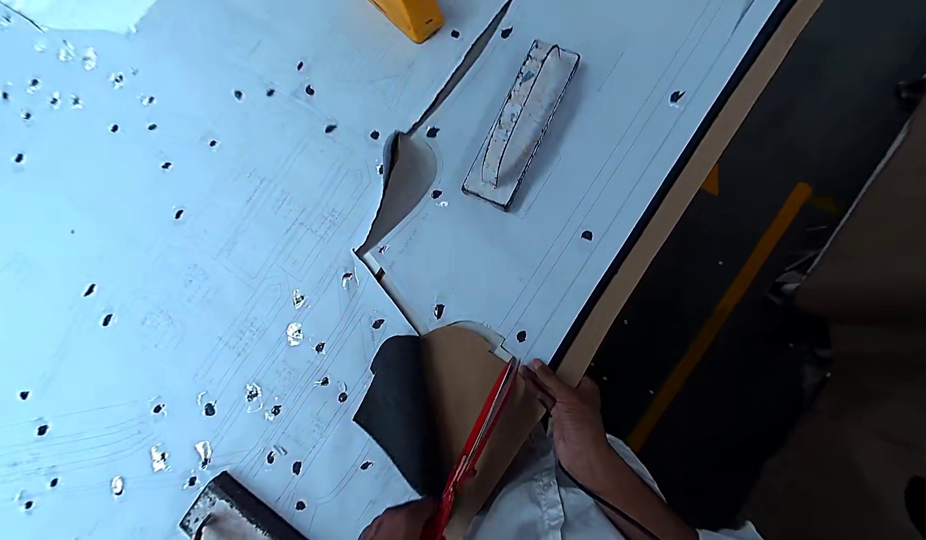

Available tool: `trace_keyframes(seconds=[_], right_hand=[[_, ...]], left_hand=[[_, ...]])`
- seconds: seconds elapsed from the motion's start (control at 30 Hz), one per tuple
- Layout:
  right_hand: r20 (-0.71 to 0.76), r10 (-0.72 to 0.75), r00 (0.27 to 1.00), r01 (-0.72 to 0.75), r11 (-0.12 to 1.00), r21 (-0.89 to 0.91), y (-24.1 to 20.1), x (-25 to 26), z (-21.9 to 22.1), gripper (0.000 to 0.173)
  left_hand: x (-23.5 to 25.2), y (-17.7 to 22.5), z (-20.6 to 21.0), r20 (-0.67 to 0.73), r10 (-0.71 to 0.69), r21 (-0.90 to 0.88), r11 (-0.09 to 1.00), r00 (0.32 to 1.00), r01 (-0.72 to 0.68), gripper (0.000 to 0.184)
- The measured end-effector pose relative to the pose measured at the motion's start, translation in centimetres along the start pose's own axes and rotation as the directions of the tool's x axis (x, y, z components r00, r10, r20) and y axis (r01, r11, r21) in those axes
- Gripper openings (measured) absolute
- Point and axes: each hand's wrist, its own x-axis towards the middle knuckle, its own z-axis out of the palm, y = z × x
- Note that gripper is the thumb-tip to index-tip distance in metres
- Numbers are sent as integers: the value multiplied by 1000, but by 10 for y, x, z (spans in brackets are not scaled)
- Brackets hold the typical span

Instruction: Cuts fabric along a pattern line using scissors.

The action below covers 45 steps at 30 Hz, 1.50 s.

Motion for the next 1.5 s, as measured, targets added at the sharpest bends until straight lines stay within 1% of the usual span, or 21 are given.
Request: trace_keyframes(seconds=[0.1, 0.27, 0.5, 0.6, 0.73, 0.87, 0.97, 1.13, 1.33, 1.5], right_hand=[[-31, -36, 999, 35, 999, -38, 5, -3, -1, 17], [-128, -33, 991, 25, 998, -57, 4, -8, 9, 12], [-152, -66, 986, 59, 997, -48, 8, -11, 10, 18], [-135, -85, 987, 82, 996, -27, 11, -10, 6, 18], [-102, -104, 989, 102, 995, -22, 13, -10, 3, 20], [-60, -105, 993, 105, 994, 0, 14, -9, -1, 20], [-53, -106, 993, 106, 994, 10, 14, -8, -1, 21], [-89, -119, 989, 119, 993, -7, 17, -11, 1, 21], [-78, -123, 989, 124, 992, 5, 17, -12, 1, 21], [-73, -135, 988, 135, 991, 1, 17, -12, 1, 20]], left_hand=[[10, 15, -9, 6, 11, 30, 999, 1000, -12, 34], [31, 24, -24, -1, 42, 68, 997, 999, -41, 33], [34, 29, -29, -75, 114, 113, 988, 991, -105, 33], [34, 34, -27, -103, 128, 94, 988, 986, -118, 36], [36, 37, -24, -165, 136, 85, 989, 977, -124, 34], [37, 37, -22, -181, 163, 101, 984, 970, -147, 33], [38, 37, -23, -182, 184, 98, 981, 966, -168, 34], [38, 37, -24, -173, 165, 77, 985, 971, -154, 34], [37, 31, -25, -142, 162, 26, 987, 977, -159, 36], [37, 31, -24, -161, 172, 51, 985, 972, -166, 34]])
